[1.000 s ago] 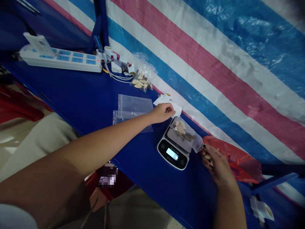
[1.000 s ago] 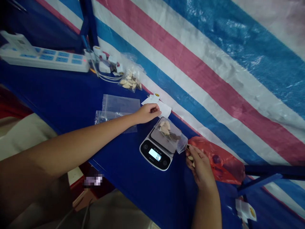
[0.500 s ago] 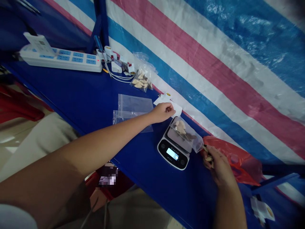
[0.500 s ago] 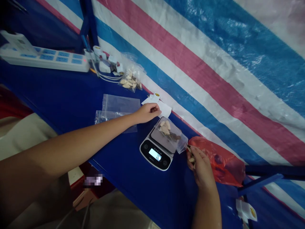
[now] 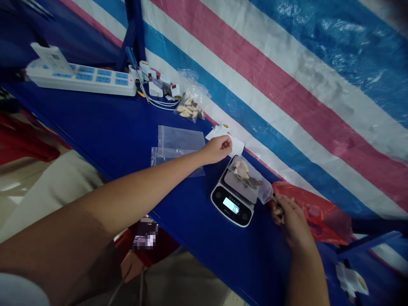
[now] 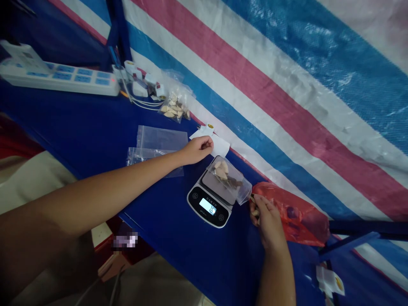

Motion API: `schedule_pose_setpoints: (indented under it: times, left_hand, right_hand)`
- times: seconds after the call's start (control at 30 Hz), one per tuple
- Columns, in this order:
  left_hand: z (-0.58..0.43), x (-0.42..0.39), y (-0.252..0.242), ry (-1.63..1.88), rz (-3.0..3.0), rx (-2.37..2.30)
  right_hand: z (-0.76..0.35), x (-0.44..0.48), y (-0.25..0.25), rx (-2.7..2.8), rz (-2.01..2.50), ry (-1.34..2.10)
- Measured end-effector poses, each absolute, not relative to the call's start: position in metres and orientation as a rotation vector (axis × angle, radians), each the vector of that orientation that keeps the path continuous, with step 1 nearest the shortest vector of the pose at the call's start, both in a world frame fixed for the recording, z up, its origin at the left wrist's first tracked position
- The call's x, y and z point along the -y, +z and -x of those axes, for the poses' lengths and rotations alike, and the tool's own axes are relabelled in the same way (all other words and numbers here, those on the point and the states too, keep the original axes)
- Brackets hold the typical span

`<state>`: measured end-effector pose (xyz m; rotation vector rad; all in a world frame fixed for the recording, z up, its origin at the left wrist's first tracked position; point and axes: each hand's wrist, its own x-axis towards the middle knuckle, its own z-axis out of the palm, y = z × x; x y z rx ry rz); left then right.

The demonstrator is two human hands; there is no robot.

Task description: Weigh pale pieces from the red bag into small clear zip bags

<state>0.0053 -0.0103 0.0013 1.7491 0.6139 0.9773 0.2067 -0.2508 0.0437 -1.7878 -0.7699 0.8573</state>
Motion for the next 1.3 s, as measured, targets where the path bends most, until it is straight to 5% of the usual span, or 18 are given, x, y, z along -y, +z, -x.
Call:
schedule_pose_setpoints:
  times: [1.3]
  left_hand:
    - [-0.0023, 0.0116, 0.0044, 0.951, -1.771, -0.633]
  right_hand:
    - [-0.2105, 0.2518, 0.0417, 0.651, 1.912, 0.685]
